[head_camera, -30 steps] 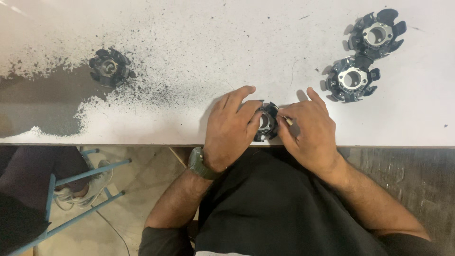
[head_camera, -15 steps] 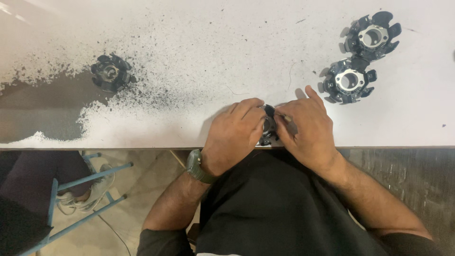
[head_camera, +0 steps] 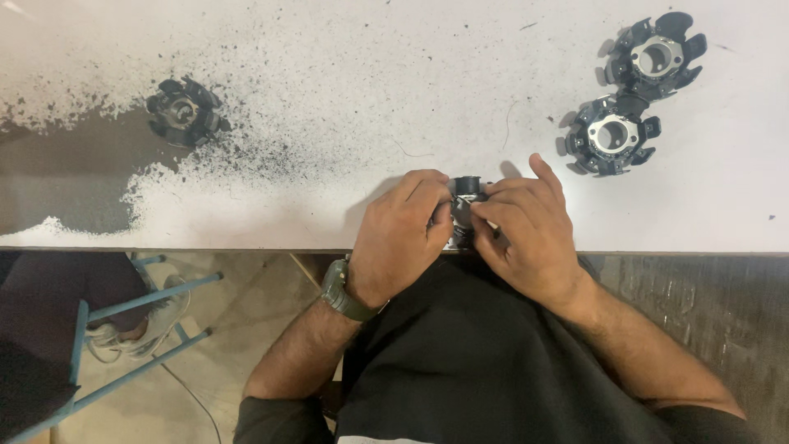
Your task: The person sits at a white worktable and assembles small black plastic rotor-like parts onto metal hub inserts, one at a time, using a small hand tool to press and seat each part. Finished assemblies are set aside in growing piles on the table, and at the end the person gathers the completed parts together.
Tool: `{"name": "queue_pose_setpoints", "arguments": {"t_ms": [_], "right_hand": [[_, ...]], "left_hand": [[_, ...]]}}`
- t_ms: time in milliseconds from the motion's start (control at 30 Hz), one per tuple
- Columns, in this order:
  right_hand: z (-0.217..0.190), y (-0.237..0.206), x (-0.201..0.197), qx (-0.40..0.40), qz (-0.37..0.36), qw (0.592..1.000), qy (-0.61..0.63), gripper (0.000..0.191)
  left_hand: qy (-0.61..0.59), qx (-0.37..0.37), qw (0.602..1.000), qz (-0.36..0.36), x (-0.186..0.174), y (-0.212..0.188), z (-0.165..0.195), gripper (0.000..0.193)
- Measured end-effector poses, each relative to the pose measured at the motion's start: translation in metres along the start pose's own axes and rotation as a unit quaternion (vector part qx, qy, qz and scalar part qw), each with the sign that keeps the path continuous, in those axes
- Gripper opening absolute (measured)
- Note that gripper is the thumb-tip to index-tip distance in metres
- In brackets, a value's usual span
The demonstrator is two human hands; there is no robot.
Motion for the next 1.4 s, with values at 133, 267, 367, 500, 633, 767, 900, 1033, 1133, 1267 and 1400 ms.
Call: {"name": "queue_pose_setpoints", "arguments": {"t_ms": [133,267,367,500,633,767,900,1033,1133,1267,1400], "right_hand": [[0.001,-0.003,-0.002,-0.011,0.011,1.000,0.008,0.030],[0.000,-0.004,0.003,-0.024,0.022,0.999,0.005,0.030],[-0.002,-0.003,0.007,-0.021,0.024,0.999,-0.010,0.032],[-0.002,-0.002,0.006,-0.020,0.014,0.999,-0.030,0.032],[0.000,-0.005,-0.001,-0.002,-0.011,0.999,-0.053,0.031],[0.009,-0.008,-0.011,0.008,-0.012,0.997,-0.070,0.029],[0.027,-0.011,-0.027,-0.012,0.003,0.995,-0.101,0.022],[0.048,-0.018,-0.045,0.034,0.033,0.989,-0.137,0.019],[0.063,-0.021,-0.052,0.044,0.035,0.982,-0.178,0.020],[0.087,-0.019,-0.061,0.036,0.061,0.972,-0.224,0.020],[0.110,-0.023,-0.075,0.071,0.035,0.964,-0.255,0.016]], "left_hand": [[0.001,-0.008,1.000,-0.003,0.001,-0.006,0.002,0.016],[0.002,0.002,1.000,0.009,0.004,-0.012,0.000,0.017],[-0.003,-0.001,1.000,0.005,0.006,-0.013,-0.001,0.018],[0.010,0.006,1.000,-0.003,0.005,-0.012,0.001,0.018],[-0.005,0.052,0.998,-0.033,-0.003,-0.011,-0.002,0.018],[-0.024,0.031,0.992,-0.118,-0.001,-0.017,-0.007,0.010],[0.068,0.059,0.996,-0.011,-0.022,-0.014,-0.038,0.012],[0.352,-0.044,0.915,0.191,-0.125,-0.013,-0.134,0.074],[0.239,-0.171,0.936,0.195,-0.163,-0.019,-0.174,0.099],[0.139,-0.313,0.933,0.109,-0.148,-0.036,-0.146,0.120],[0.318,-0.054,0.946,0.020,-0.123,-0.030,-0.101,0.126]]}}
Point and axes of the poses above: each hand's wrist, its own y-axis towards the middle knuckle, its own x-axis out of the palm, z = x × y, the point moved 1 cm from there along y, towards the middle knuckle, and after that the axes turned 9 degrees about x, right-handed, at the moved point
